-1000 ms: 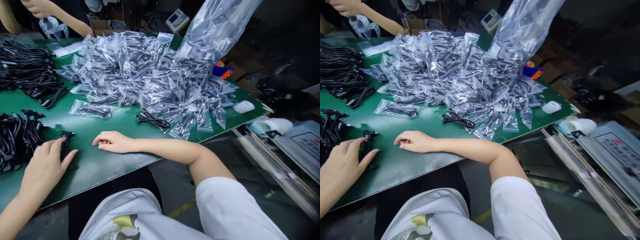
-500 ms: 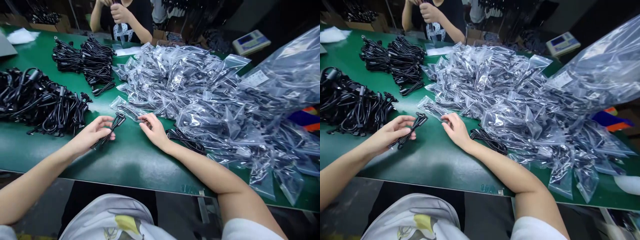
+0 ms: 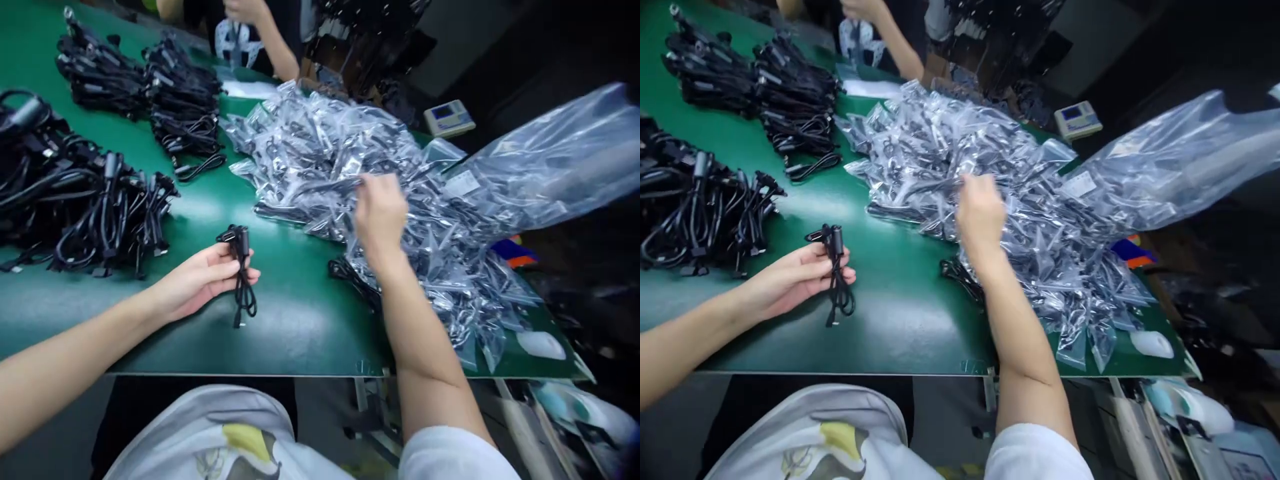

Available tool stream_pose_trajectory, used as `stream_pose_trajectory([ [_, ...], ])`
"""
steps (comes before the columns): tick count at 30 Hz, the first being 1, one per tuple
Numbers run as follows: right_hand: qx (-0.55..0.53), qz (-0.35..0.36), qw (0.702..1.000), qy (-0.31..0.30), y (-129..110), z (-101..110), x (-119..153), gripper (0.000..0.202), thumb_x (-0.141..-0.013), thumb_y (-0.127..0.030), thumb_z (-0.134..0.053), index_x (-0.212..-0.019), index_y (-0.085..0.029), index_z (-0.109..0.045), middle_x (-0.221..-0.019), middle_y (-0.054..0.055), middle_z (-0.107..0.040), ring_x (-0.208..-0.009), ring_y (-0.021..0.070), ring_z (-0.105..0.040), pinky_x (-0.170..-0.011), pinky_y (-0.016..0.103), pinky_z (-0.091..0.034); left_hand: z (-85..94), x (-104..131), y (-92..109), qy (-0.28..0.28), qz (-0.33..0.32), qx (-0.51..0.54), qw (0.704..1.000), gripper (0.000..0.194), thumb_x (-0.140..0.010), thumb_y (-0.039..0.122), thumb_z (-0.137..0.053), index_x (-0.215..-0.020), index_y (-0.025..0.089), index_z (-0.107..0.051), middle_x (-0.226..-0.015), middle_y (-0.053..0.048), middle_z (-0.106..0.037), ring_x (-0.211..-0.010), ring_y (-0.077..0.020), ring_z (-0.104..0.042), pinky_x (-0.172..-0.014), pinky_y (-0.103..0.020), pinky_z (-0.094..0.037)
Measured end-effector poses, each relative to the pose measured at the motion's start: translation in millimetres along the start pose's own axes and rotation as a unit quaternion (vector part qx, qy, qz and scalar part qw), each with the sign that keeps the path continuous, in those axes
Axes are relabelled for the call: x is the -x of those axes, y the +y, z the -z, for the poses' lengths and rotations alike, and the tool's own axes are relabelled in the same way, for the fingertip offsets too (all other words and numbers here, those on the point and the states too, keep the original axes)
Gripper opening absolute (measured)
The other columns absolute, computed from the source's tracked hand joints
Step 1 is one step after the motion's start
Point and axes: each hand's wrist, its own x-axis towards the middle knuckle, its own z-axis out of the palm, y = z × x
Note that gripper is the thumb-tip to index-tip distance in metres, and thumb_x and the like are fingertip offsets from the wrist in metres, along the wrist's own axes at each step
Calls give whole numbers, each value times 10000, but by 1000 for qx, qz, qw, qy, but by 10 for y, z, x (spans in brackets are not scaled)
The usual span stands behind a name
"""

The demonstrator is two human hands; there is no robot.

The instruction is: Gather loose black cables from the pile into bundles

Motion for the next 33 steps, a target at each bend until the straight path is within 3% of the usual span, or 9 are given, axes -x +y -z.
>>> stream_pose_trajectory([
  [4, -62, -24, 996, 59, 8, 112, 133, 535, -961, -220, -533, -1445, -9, -447, -1485, 343, -385, -1362, 408, -369, -1106, 592, -255, 6, -8, 5, -36, 12, 25, 999, 276, -761, 234, -815, -1013, 185, -713, -1007, -25, -662, -920, -206, -734, -877, -354, -600],
  [6, -272, 38, 960, -47, -239, 104, 461, 427, -975, -252, -505, -1363, -77, -526, -1381, 272, -517, -1327, 349, -426, -1116, 571, -280, 22, -27, -13, -47, 9, 11, 999, 280, -768, 253, -806, -1014, 178, -696, -996, -30, -664, -945, -209, -722, -901, -364, -577],
  [8, -353, 80, 916, -174, -547, 51, 810, 310, -1006, -383, -448, -1160, -197, -643, -1080, 127, -682, -1024, 255, -630, -921, 449, -494, 38, -48, -50, -44, -11, -30, 998, 283, -764, 260, -805, -1005, 176, -682, -987, -28, -670, -952, -185, -697, -927, -347, -545],
  [10, -472, 80, 808, -343, -801, -40, 1049, 307, -985, -464, -481, -1096, -212, -615, -952, 63, -677, -861, 193, -645, -792, 354, -527, 46, -71, -94, -38, -31, -98, 994, 281, -772, 278, -792, -1004, 177, -670, -960, -22, -676, -930, -166, -667, -916, -324, -525],
  [13, -587, 6, 668, -458, -953, -195, 1142, 302, -898, -478, -612, -997, -201, -541, -799, -6, -594, -708, 142, -562, -672, 280, -468, 38, -101, -139, -24, -43, -218, 975, 288, -803, 302, -750, -1034, 170, -638, -946, -24, -664, -916, -170, -635, -875, -314, -512],
  [18, -530, -2, 726, -439, -907, -311, 1074, 238, -945, -364, -458, -758, -217, -448, -656, -49, -469, -603, 119, -450, -580, 256, -327, 34, -139, -82, 64, -131, -317, 937, 516, -819, 279, -720, -1278, 206, -495, -1022, -13, -593, -802, -115, -597, -751, -256, -506],
  [22, -512, -11, 767, -387, -916, -307, 1112, 241, -949, -334, -470, -744, -225, -404, -628, -67, -387, -581, 113, -369, -571, 258, -269, 52, -154, -14, 101, -178, -379, 903, 365, -822, 274, -731, -1149, 196, -590, -974, -8, -578, -841, -110, -581, -764, -230, -489],
  [29, -483, 33, 789, -377, -909, -286, 1141, 171, -930, -273, -520, -778, -218, -463, -652, -57, -466, -578, 119, -423, -573, 262, -271, 33, -173, -39, 88, -164, -351, 918, 312, -818, 315, -760, -1030, 203, -560, -910, -5, -604, -825, -119, -580, -749, -227, -493],
  [33, -478, 61, 799, -360, -892, -291, 1162, 159, -954, -280, -485, -810, -216, -505, -702, -27, -575, -605, 137, -515, -578, 260, -327, 98, -201, -32, 69, -171, -308, 933, 478, -869, 610, -621, -1111, 199, -590, -921, -32, -596, -798, -135, -563, -753, -255, -502],
])
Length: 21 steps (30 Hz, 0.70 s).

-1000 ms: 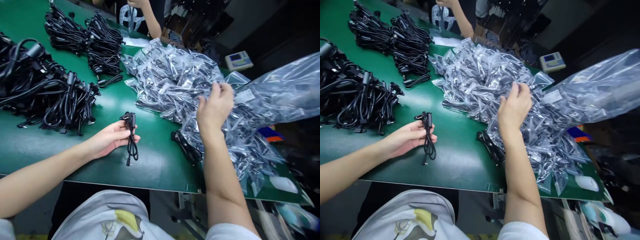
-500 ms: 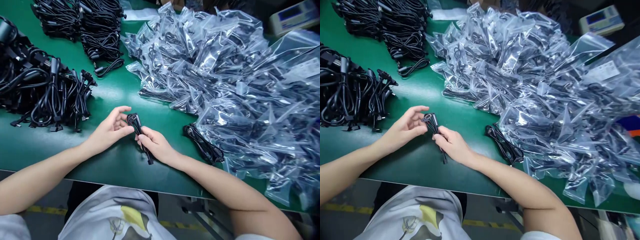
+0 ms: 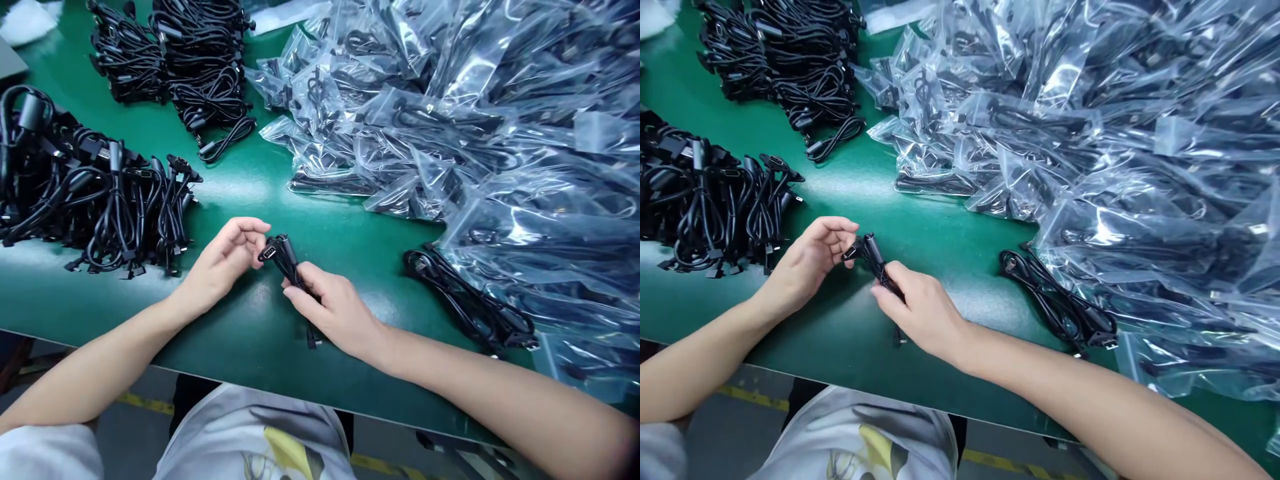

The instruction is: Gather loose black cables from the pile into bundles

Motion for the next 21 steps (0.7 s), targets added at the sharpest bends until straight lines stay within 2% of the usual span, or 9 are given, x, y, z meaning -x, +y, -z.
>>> stream_pose_trajectory([
  [2, 37, 33, 999, -1, 15, -16, 20, 177, -974, -252, -440, -817, -213, -512, -747, -2, -638, -633, 148, -567, -590, 264, -354, 47, -13, 9, -3, 0, -2, 1000, 551, -926, 687, -438, -1061, 185, -622, -929, -50, -601, -824, -152, -572, -791, -279, -502],
  [3, 66, 51, 997, -4, 22, -28, 32, 172, -978, -235, -434, -839, -208, -531, -778, 12, -668, -659, 157, -596, -602, 268, -369, 70, -14, 27, -21, 3, -25, 999, 544, -933, 679, -428, -1003, 180, -633, -937, -55, -606, -851, -161, -578, -813, -288, -497],
  [6, 150, 100, 984, -6, 40, -60, 62, 151, -972, -192, -458, -962, -186, -609, -894, 52, -733, -762, 193, -670, -646, 287, -408, 113, 6, 121, -135, 15, -149, 979, 360, -861, 534, -663, -884, 177, -618, -940, -45, -624, -896, -181, -592, -826, -300, -476],
  [7, 167, 107, 980, -2, 46, -67, 68, 160, -969, -183, -467, -993, -179, -625, -932, 60, -745, -793, 204, -687, -657, 294, -417, 116, 17, 155, -155, 17, -196, 968, 315, -841, 477, -706, -883, 179, -613, -944, -41, -632, -899, -184, -594, -823, -304, -469],
  [10, 207, 116, 971, 17, 69, -75, 81, 177, -961, -171, -482, -1006, -161, -653, -959, 64, -760, -806, 219, -712, -636, 308, -419, 106, 44, 226, -130, -4, -311, 941, 245, -852, 398, -711, -906, 183, -608, -953, -36, -651, -899, -184, -597, -821, -317, -449],
  [12, 239, 135, 961, 32, 86, -75, 89, 194, -965, -174, -473, -999, -152, -662, -923, 64, -760, -770, 218, -712, -602, 316, -401, 103, 49, 241, -127, -18, -338, 932, 230, -849, 381, -717, -892, 183, -608, -959, -33, -654, -901, -183, -601, -816, -317, -447],
  [16, 281, 174, 942, 51, 115, -74, 105, 220, -979, -187, -440, -977, -160, -659, -863, 53, -752, -713, 191, -694, -571, 315, -379, 113, 31, 222, -161, -14, -289, 943, 181, -842, 328, -727, -846, 182, -620, -971, -32, -662, -921, -179, -620, -825, -306, -462],
  [21, 294, 190, 935, 59, 139, -73, 105, 214, -980, -182, -434, -965, -162, -647, -818, 40, -734, -679, 176, -672, -570, 318, -375, 83, 28, 190, -126, -12, -237, 963, 176, -798, 299, -774, -788, 171, -654, -953, -41, -674, -894, -171, -631, -844, -307, -475],
])
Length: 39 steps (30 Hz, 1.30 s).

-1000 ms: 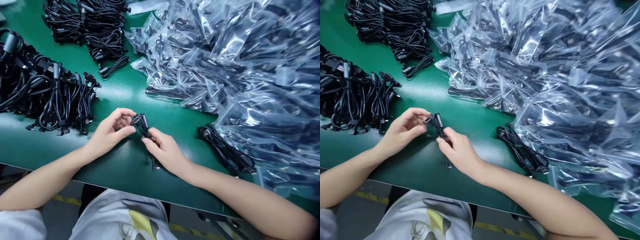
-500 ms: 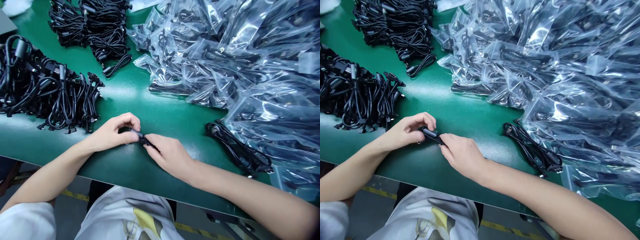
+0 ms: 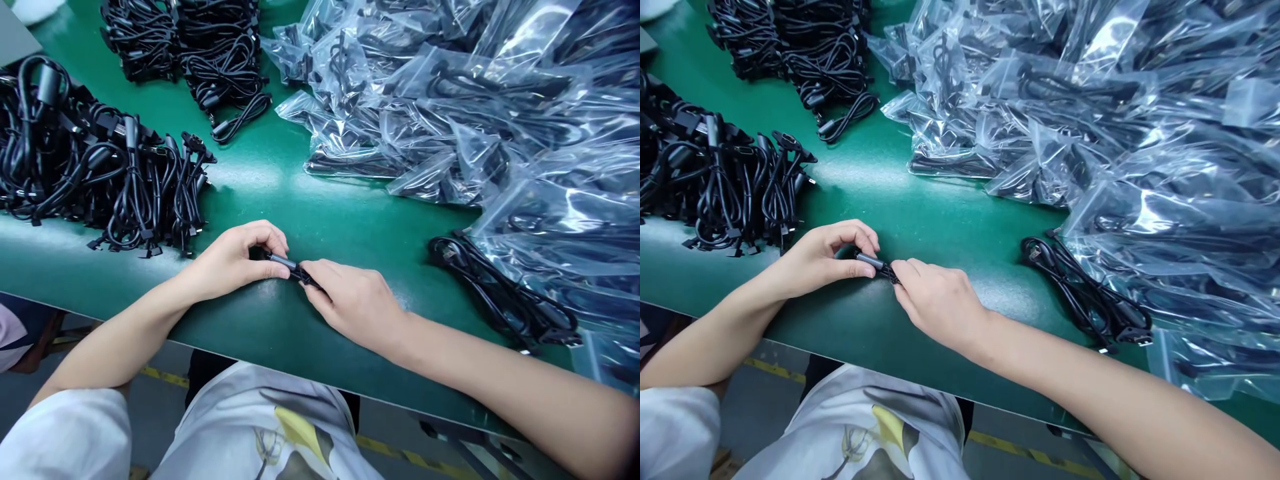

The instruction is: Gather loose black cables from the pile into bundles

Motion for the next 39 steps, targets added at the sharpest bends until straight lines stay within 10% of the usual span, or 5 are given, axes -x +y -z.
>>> stream_pose_trajectory([
  [10, 31, 30, 999, 12, -33, -9, -12, 269, -1000, -193, -392, -917, -166, -646, -722, 24, -681, -646, 167, -637, -579, 318, -370, -76, -13, -20, 28, -4, -9, 1000, 314, -947, 367, -553, -709, 171, -611, -849, -38, -664, -792, -144, -597, -768, -272, -463],
  [18, -16, -28, 999, -39, -9, 15, -21, 232, -1003, -219, -416, -993, -164, -641, -904, 56, -751, -744, 186, -688, -590, 317, -367, 21, 3, 1, -39, 25, 69, 997, 122, -856, 252, -680, -922, 164, -627, -1005, -56, -646, -968, -166, -621, -912, -305, -490],
  [31, -10, -18, 1000, -12, -8, -5, -27, 223, -1001, -208, -428, -993, -147, -642, -885, 62, -754, -734, 202, -704, -595, 325, -401, -81, 11, 16, 63, -42, -53, 996, 174, -857, 328, -710, -786, 181, -649, -905, -36, -697, -838, -158, -622, -799, -280, -469],
  [39, -32, -22, 999, -21, -6, 17, -28, 200, -1009, -225, -449, -1021, -155, -635, -921, 54, -760, -770, 206, -718, -602, 319, -416, -86, 25, -6, 26, -32, 11, 999, 150, -835, 264, -728, -850, 176, -607, -946, -51, -655, -883, -162, -611, -801, -289, -481],
])
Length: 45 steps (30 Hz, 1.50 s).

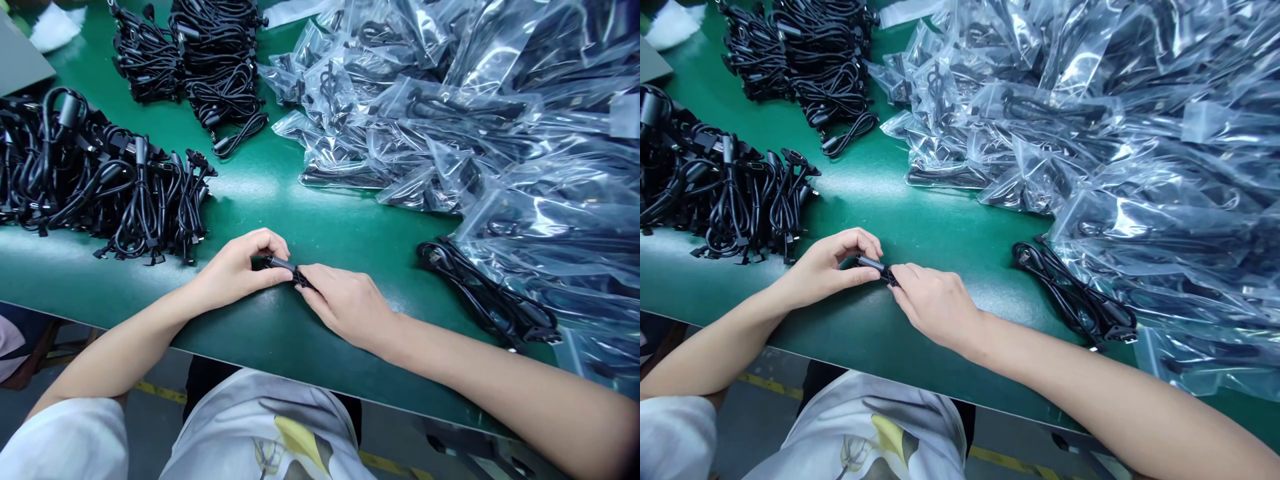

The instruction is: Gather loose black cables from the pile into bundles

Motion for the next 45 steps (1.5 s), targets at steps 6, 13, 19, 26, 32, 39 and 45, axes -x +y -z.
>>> stream_pose_trajectory([
  [6, -3, 10, 1000, 17, -1, -18, 2, 209, -1007, -211, -450, -1021, -140, -646, -920, 61, -762, -768, 214, -723, -608, 319, -428, -27, 9, -26, 45, -41, -6, 998, 185, -810, 251, -777, -782, 158, -620, -878, -35, -664, -830, -137, -624, -786, -269, -478],
  [13, -93, -25, 995, -3, 7, 13, -9, 202, -996, -225, -461, -1044, -146, -640, -975, 99, -746, -829, 244, -706, -665, 327, -442, -68, 24, -73, 93, -100, -55, 989, 220, -815, 293, -777, -759, 162, -610, -873, -36, -681, -833, -140, -634, -772, -262, -483],
  [19, -600, -228, 766, 18, 79, 52, -201, 137, -980, -351, -512, -1015, -220, -533, -749, -51, -591, -642, 117, -618, -653, 261, -498, -73, 9, -101, 129, 10, 97, 987, 330, -866, 396, -691, -1077, 177, -562, -1005, -40, -629, -807, -119, -615, -724, -245, -510],
  [26, -725, -238, 638, 103, 120, -12, -267, 265, -837, -308, -750, -954, -209, -533, -937, -15, -687, -909, 139, -715, -870, 296, -565, -287, 78, -21, -75, 94, -15, 993, 347, -802, 475, -746, -924, 175, -622, -738, 29, -654, -631, -113, -579, -609, -232, -445],
  [32, -686, -209, 683, 140, 88, -66, -230, 347, -744, -264, -841, -817, -199, -507, -830, -43, -664, -782, 108, -673, -743, 248, -551, -323, 35, 29, -107, 110, 8, 988, 205, -923, 331, -598, -817, 156, -612, -684, 29, -635, -604, -94, -599, -597, -210, -458],
  [39, -669, -208, 702, 125, 51, 9, -232, 414, -704, -400, -873, -837, -207, -531, -697, -62, -573, -534, 92, -579, -455, 215, -474, -241, -10, 49, -238, 191, 271, 913, 265, -923, 362, -652, -1023, 118, -626, -920, -81, -737, -697, -127, -702, -634, -225, -562],
  [45, -673, -205, 703, 103, 84, 5, -211, 374, -823, -503, -749, -883, -220, -513, -654, -62, -550, -502, 83, -518, -411, 196, -428, -238, 9, -79, -277, 234, 401, 842, 327, -920, 362, -676, -1134, 114, -672, -1103, -163, -747, -878, -187, -752, -741, -257, -592],
])
